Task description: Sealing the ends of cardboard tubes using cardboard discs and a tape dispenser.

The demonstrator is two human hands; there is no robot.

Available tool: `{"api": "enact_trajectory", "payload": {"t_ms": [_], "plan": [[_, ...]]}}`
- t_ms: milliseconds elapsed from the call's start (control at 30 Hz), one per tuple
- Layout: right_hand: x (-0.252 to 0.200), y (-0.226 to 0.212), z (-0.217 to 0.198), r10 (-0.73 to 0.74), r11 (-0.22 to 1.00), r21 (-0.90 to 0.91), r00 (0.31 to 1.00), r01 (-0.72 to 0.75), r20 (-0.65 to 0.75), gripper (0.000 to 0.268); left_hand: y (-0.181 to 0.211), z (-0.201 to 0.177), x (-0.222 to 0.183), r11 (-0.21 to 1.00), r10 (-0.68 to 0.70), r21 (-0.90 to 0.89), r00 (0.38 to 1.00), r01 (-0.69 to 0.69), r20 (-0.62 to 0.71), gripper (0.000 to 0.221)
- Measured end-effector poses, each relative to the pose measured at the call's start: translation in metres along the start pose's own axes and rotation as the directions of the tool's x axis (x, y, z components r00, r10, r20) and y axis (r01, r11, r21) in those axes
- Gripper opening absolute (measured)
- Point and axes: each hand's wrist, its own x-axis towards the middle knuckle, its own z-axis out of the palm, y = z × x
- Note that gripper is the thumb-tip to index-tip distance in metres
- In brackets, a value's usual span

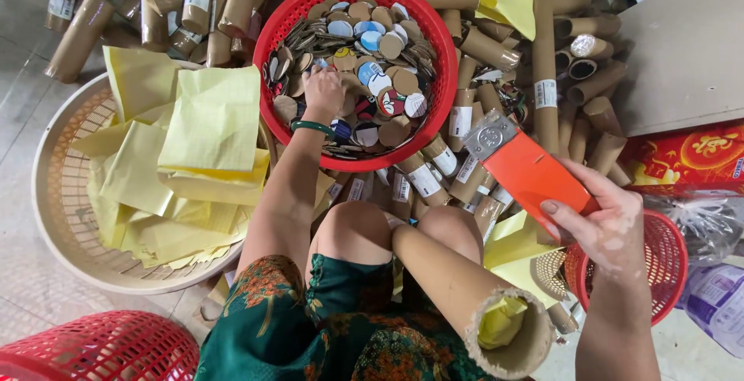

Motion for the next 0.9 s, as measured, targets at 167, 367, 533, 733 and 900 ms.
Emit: {"api": "enact_trajectory", "payload": {"t_ms": [167, 367, 533, 733, 900], "plan": [[-0.006, -0.006, -0.005, -0.033, 0.998, 0.055, 0.999, 0.034, -0.019, 0.056, 0.006, -0.047, 0.001, 0.983, 0.020, -0.172, 0.973, -0.060, -0.228, 0.020], [-0.035, -0.009, -0.027, -0.043, 0.983, 0.175, 0.998, 0.051, -0.051, 0.053, 0.083, -0.272, -0.094, -0.225, -0.002, -0.969, 0.994, 0.104, 0.107, 0.015], [-0.061, -0.023, -0.045, -0.176, 0.961, 0.200, 0.980, 0.191, -0.091, 0.054, 0.131, -0.400, -0.197, -0.249, 0.575, -0.968, 0.808, 0.018, -0.133, 0.027], [-0.087, -0.038, -0.055, -0.226, 0.957, 0.152, 0.965, 0.246, -0.136, 0.056, 0.152, -0.435, -0.254, 0.241, 0.511, -0.832, 0.794, -0.500, -0.329, 0.026], [-0.099, -0.040, -0.057, -0.241, 0.954, 0.146, 0.959, 0.262, -0.149, 0.053, 0.154, -0.446, -0.282, 0.308, 0.577, -0.297, 0.425, -0.904, -0.697, 0.039]]}}
